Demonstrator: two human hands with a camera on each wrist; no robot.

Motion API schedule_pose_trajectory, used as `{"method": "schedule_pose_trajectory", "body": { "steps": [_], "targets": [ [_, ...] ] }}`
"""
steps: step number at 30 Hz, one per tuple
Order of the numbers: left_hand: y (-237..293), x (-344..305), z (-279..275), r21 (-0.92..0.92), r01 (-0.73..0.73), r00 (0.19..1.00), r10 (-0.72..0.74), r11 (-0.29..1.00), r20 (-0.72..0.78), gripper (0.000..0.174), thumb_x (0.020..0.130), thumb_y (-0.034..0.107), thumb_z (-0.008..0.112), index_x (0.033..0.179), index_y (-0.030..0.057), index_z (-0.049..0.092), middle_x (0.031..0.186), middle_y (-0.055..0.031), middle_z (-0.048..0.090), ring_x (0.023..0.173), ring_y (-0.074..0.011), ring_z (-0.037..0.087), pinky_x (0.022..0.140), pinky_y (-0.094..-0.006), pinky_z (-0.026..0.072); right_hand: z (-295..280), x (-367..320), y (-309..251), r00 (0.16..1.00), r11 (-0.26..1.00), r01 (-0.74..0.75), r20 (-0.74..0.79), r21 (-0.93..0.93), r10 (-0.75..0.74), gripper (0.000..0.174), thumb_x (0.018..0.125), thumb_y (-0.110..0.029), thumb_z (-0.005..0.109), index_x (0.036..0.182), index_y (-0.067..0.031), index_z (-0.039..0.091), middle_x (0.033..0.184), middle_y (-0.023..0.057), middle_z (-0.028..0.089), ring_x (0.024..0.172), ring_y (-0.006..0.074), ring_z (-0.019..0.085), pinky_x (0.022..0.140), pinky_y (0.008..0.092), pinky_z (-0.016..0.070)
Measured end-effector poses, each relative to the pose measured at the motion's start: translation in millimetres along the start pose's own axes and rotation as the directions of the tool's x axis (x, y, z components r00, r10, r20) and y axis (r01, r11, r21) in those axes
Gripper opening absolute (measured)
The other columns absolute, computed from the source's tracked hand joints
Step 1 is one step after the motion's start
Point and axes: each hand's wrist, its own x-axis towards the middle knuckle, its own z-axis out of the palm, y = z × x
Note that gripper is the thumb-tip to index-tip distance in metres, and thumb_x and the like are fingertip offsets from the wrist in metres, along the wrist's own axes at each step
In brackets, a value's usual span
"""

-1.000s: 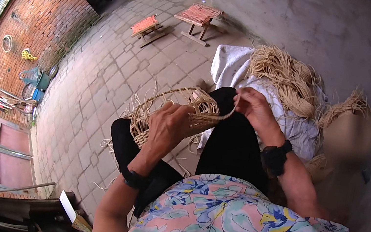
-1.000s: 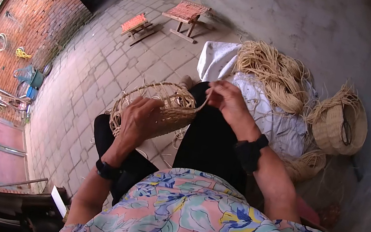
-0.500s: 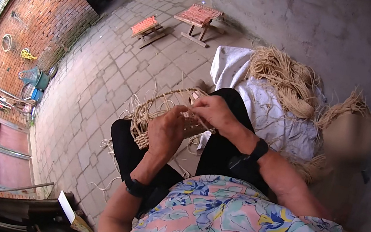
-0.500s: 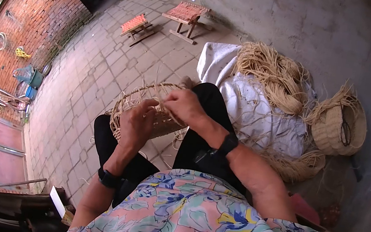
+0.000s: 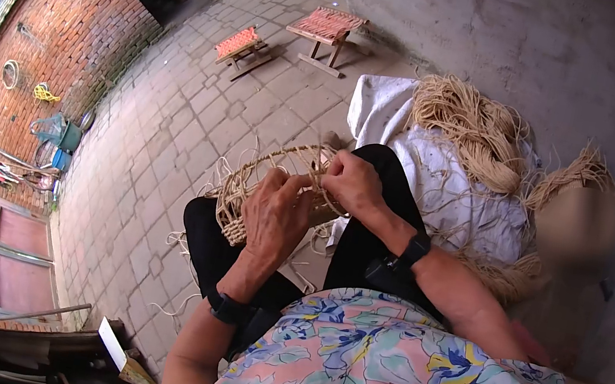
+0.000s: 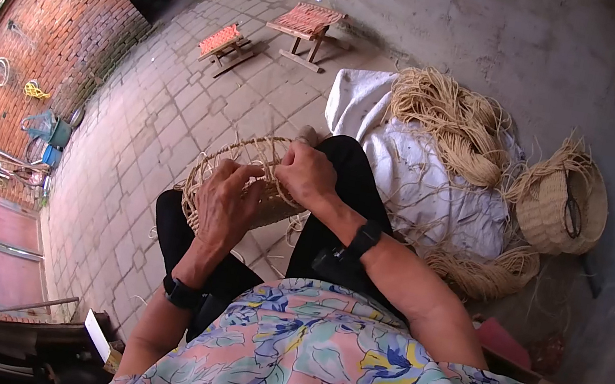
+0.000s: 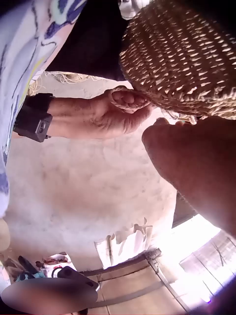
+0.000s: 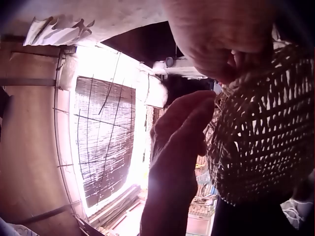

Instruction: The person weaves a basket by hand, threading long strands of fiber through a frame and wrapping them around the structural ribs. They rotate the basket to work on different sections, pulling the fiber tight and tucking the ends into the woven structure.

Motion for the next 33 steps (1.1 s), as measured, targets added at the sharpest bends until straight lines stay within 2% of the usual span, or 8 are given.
{"method": "schedule_pose_trajectory", "body": {
  "steps": [6,13,15,16,18,22,28,33],
  "targets": [
    [2.8,-0.4,-2.3,-0.031,0.092,0.993,-0.089,0.995,0.075,0.014,0.082,0.016,0.069,0.095,0.0108,0.071,0.084,-0.0103,0.059,0.076,-0.0294,0.063,0.067,-0.0408,0.0473,-9.1,0.5,-9.3,0.995,0.984,-0.1,0.006,-0.148,0.102,0.06,0.07,-0.032,0.07,0.119,-0.0102,0.044,0.106,0.0211,0.066,0.093,0.0408,0.065,0.082,0.0467,0.0517],
    [3.3,1.9,-2.4,-0.024,0.085,0.991,-0.082,0.996,0.108,0.014,0.081,0.018,0.07,0.093,0.0114,0.072,0.086,-0.0103,0.061,0.077,-0.0298,0.064,0.068,-0.0406,0.0488,23.0,17.4,14.5,0.998,0.981,-0.017,-0.068,-0.192,0.004,0.062,0.072,-0.027,0.07,0.125,-0.006,0.045,0.104,0.0223,0.067,0.095,0.0371,0.067,0.082,0.0434,0.0527],
    [0.2,2.2,-2.8,-0.043,0.103,0.989,-0.098,0.994,0.106,0.014,0.08,0.019,0.071,0.093,0.0117,0.072,0.087,-0.0103,0.062,0.078,-0.0298,0.064,0.069,-0.0402,0.0493,37.5,31.9,55.4,0.988,0.901,0.145,-0.005,0.409,-0.157,0.053,0.079,-0.019,0.067,0.125,-0.0016,0.047,0.089,0.0082,0.066,0.079,0.0204,0.066,0.072,0.0289,0.0522],
    [-2.9,2.8,-2.8,-0.053,0.11,0.991,-0.106,0.992,0.078,0.015,0.079,0.019,0.071,0.092,0.0117,0.072,0.088,-0.0102,0.063,0.079,-0.0298,0.065,0.07,-0.0401,0.0497,22.1,24.9,44.1,0.988,0.901,0.144,-0.005,0.409,-0.156,0.053,0.079,-0.019,0.067,0.125,-0.0016,0.047,0.089,0.0082,0.066,0.079,0.0204,0.066,0.072,0.0289,0.0522],
    [-7.8,3.9,-2.1,-0.077,0.115,0.993,-0.113,0.99,0.035,0.015,0.078,0.017,0.07,0.092,0.0118,0.072,0.089,-0.0096,0.063,0.078,-0.0272,0.065,0.069,-0.0392,0.0497,-10.4,9.9,25.1,0.948,0.7,-0.132,0.295,0.702,-0.117,0.046,0.081,-0.008,0.063,0.124,-0.0001,0.048,0.081,-0.0004,0.059,0.066,0.0066,0.055,0.06,0.0187,0.0429],
    [-17.6,6.5,-8.0,-0.169,0.203,0.976,-0.186,0.964,0.112,0.015,0.079,0.017,0.069,0.092,0.0106,0.072,0.089,-0.0081,0.063,0.072,-0.0214,0.064,0.066,-0.0347,0.0489,-18.2,3.2,21.4,0.927,0.505,-0.289,0.37,0.813,-0.066,0.046,0.08,-0.005,0.063,0.123,-0.0018,0.049,0.077,-0.0019,0.056,0.058,0.0049,0.047,0.053,0.0189,0.0359],
    [-56.7,-3.6,-20.9,-0.474,0.455,0.888,-0.344,0.753,0.306,0.017,0.083,0.017,0.067,0.095,0.006,0.07,0.083,-0.0059,0.059,0.063,-0.015,0.06,0.06,-0.0279,0.0471,-13.5,0.1,1.4,0.871,0.615,-0.252,0.452,0.747,-0.193,0.046,0.081,0.0,0.061,0.125,0.0008,0.045,0.078,0.0016,0.059,0.056,0.0062,0.058,0.049,0.0198,0.0475],
    [-69.8,-23.1,-23.3,-0.417,0.353,0.928,-0.257,0.837,0.269,0.019,0.083,0.017,0.065,0.095,0.0025,0.069,0.083,-0.0029,0.056,0.066,-0.0088,0.052,0.061,-0.0255,0.0429,5.5,-2.1,-8.8,0.885,0.703,-0.192,0.43,0.685,-0.178,0.049,0.08,0.002,0.062,0.125,0.0014,0.044,0.075,0.0024,0.058,0.053,0.0065,0.056,0.048,0.0194,0.0448]
  ]
}}
